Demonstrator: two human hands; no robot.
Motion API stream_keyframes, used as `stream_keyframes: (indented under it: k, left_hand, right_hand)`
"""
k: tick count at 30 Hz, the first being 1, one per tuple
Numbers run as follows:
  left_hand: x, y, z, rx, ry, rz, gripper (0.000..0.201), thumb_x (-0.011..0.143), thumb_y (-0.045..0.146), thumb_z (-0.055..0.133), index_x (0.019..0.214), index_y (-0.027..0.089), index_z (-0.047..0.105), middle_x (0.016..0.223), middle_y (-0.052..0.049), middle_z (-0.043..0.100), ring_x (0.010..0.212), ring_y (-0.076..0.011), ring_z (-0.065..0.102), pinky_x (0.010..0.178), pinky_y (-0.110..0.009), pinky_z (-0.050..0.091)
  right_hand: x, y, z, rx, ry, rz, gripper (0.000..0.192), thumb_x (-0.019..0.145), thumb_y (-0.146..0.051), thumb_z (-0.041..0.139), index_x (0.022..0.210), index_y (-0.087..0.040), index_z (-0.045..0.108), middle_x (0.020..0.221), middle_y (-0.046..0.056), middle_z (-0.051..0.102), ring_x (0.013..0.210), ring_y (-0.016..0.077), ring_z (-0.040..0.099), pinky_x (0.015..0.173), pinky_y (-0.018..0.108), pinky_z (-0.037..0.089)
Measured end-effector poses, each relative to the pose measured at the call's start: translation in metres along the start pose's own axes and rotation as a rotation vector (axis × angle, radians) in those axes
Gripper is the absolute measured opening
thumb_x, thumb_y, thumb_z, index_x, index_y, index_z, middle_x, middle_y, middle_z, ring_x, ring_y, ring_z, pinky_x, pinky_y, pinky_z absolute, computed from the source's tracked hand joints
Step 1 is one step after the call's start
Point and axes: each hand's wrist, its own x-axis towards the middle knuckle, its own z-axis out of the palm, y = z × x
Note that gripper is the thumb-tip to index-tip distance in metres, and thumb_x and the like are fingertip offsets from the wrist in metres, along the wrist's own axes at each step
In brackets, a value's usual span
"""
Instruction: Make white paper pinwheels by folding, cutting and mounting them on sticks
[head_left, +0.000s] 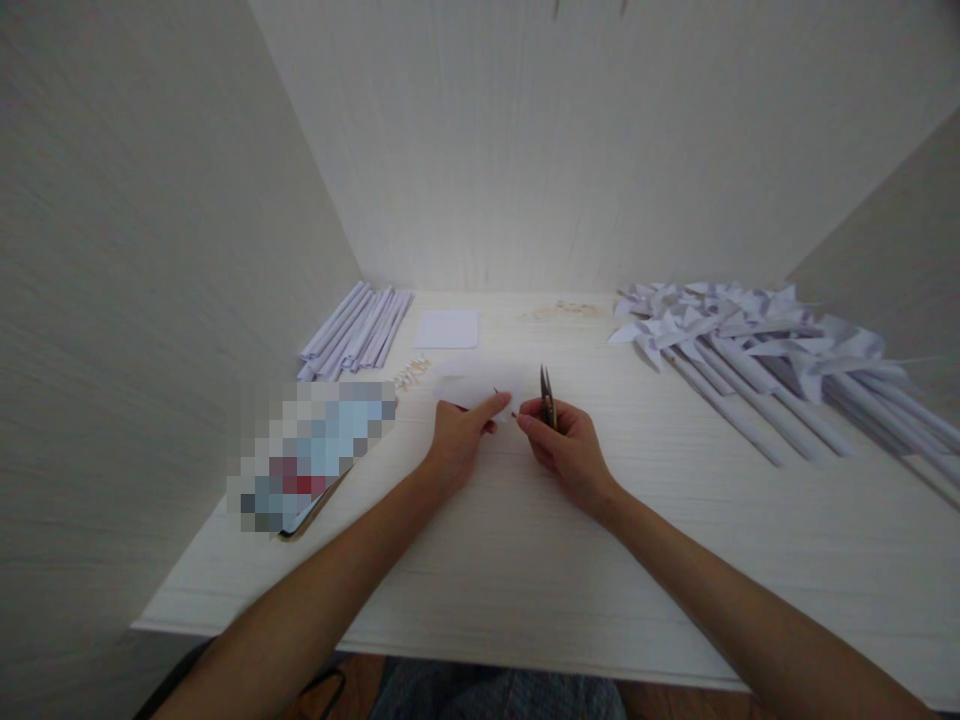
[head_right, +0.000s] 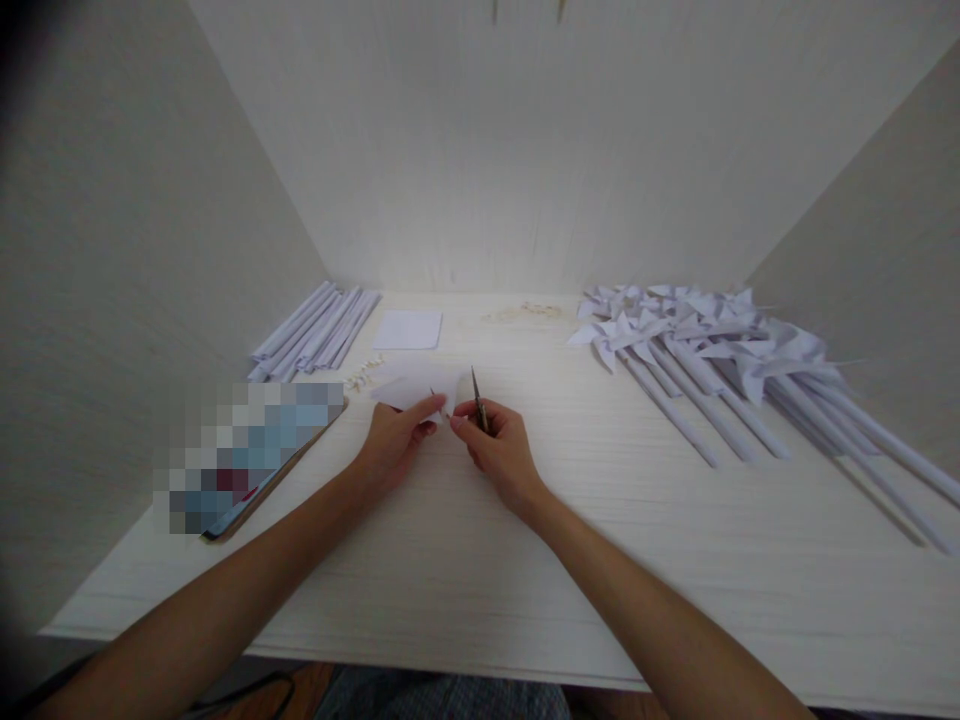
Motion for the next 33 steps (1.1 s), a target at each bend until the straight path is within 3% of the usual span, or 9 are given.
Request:
stream_keyframes:
  k: [11, 22, 33]
  left_hand:
    - [0.0010, -0.0044, -0.0022, 0.102, -0.051, 0.113, 0.017, 0.051, 0.025, 0.071, 0.053, 0.014, 0.059, 0.049, 0.003, 0.053, 0.043, -0.0068, 0.043, 0.041, -0.019, 0.033]
    - [0.0008, -0.0041, -0.0032, 0.216, -0.077, 0.203, 0.019, 0.054, 0.027, 0.069, 0.050, 0.015, 0.054, 0.045, 0.004, 0.049, 0.041, -0.0066, 0.041, 0.039, -0.019, 0.032]
    - [-0.0020, -0.0044, -0.0004, 0.106, -0.109, 0.156, 0.017, 0.053, 0.026, 0.069, 0.056, 0.014, 0.057, 0.054, 0.002, 0.053, 0.045, -0.0064, 0.042, 0.039, -0.018, 0.033]
  right_hand:
    - [-0.0002, -0.0002, 0.0015, -0.155, 0.056, -0.073, 0.018, 0.060, -0.030, 0.066, 0.065, -0.017, 0.054, 0.042, -0.010, 0.032, 0.036, 0.0042, 0.025, 0.035, 0.021, 0.017]
    - [0.0008, -0.0004, 0.0002, -0.158, 0.085, -0.073, 0.024, 0.060, -0.036, 0.066, 0.063, -0.016, 0.052, 0.041, -0.010, 0.032, 0.036, 0.0042, 0.024, 0.036, 0.021, 0.016]
    - [0.0004, 0.0001, 0.0006, -0.155, 0.066, -0.080, 0.025, 0.067, -0.039, 0.061, 0.063, -0.016, 0.051, 0.040, -0.010, 0.031, 0.035, 0.0039, 0.024, 0.035, 0.021, 0.016]
